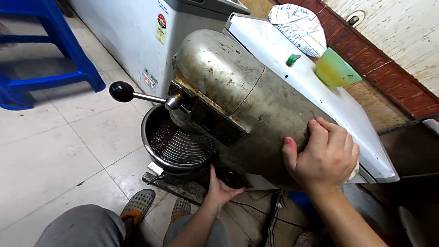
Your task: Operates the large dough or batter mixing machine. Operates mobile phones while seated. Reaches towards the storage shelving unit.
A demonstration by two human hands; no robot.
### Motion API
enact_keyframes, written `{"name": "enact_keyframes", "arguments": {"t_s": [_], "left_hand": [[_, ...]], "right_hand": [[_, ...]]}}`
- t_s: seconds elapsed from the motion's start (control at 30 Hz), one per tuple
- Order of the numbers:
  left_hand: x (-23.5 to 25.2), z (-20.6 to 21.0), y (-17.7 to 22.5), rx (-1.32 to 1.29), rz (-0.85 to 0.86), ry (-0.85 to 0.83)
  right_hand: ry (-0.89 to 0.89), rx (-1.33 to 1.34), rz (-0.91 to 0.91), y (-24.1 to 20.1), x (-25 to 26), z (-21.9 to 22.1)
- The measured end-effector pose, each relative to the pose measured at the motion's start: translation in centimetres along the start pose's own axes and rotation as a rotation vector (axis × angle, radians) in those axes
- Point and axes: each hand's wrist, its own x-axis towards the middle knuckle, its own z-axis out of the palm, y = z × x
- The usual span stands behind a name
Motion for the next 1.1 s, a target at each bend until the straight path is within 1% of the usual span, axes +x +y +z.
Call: {"name": "enact_keyframes", "arguments": {"t_s": [0.07,0.17,0.27,0.33,0.37,0.43,0.47,0.5,0.53,0.6,0.67,0.7,0.73,0.77,0.8,0.83,0.9,0.93,0.97,1.0,1.1], "left_hand": [[0.5,0.0,0.2,-0.031,-0.026,-0.004],[0.5,0.0,0.9,0.075,-0.065,0.039],[0.4,0.6,0.9,0.155,-0.037,0.113],[0.6,1.0,0.2,0.308,0.093,0.214],[0.7,0.9,-0.3,0.445,0.211,0.270],[0.6,1.5,-1.3,0.835,0.516,0.414],[0.6,1.7,-1.8,1.041,0.629,0.516],[0.5,1.8,-2.2,1.216,0.696,0.592],[0.4,1.8,-2.6,1.330,0.749,0.633],[0.4,1.3,-3.1,1.450,0.829,0.637],[0.1,0.3,-3.1,1.496,0.860,0.561],[0.0,-0.4,-3.0,1.463,0.888,0.495],[0.1,-1.3,-3.0,1.378,0.921,0.425],[0.0,-1.9,-3.2,1.245,0.920,0.365],[-0.3,-2.2,-3.3,1.062,0.845,0.327],[-0.7,-2.1,-3.2,0.834,0.691,0.308],[-0.8,-1.6,-2.0,0.347,0.265,0.289],[-0.4,-1.4,-1.4,0.181,0.116,0.258],[-0.1,-1.3,-1.1,0.080,0.034,0.192],[0.1,-1.1,-0.9,0.041,0.004,0.128],[0.1,-0.6,-0.6,0.031,-0.032,0.003]], "right_hand": [[-0.004,-0.005,-0.001,0.0,0.1,0.0],[-0.008,-0.007,-0.006,0.0,0.0,0.0],[0.004,-0.007,-0.005,0.0,0.1,0.1],[0.008,-0.010,-0.009,0.0,0.1,0.1],[0.001,-0.007,-0.011,0.0,0.0,0.0],[-0.009,-0.009,-0.015,0.0,0.1,0.0],[-0.015,-0.009,-0.017,0.0,0.1,-0.1],[-0.017,-0.009,-0.016,0.0,0.1,-0.1],[-0.016,-0.011,-0.016,0.0,0.1,-0.1],[-0.016,-0.012,-0.015,0.0,0.1,0.0],[-0.018,-0.005,-0.015,0.0,0.0,0.0],[-0.020,-0.001,-0.016,0.1,0.0,0.0],[-0.023,0.004,-0.018,0.1,0.1,0.0],[-0.021,0.003,-0.019,0.2,0.1,0.0],[-0.016,0.001,-0.018,0.2,0.0,0.1],[-0.012,0.001,-0.017,0.2,0.0,0.1],[-0.020,0.000,-0.009,0.2,0.0,0.1],[-0.022,0.004,-0.010,0.1,-0.1,0.0],[-0.018,0.004,-0.010,0.1,-0.1,0.0],[-0.011,0.003,-0.012,0.1,0.0,0.0],[-0.010,0.000,-0.012,0.2,-0.2,0.1]]}}
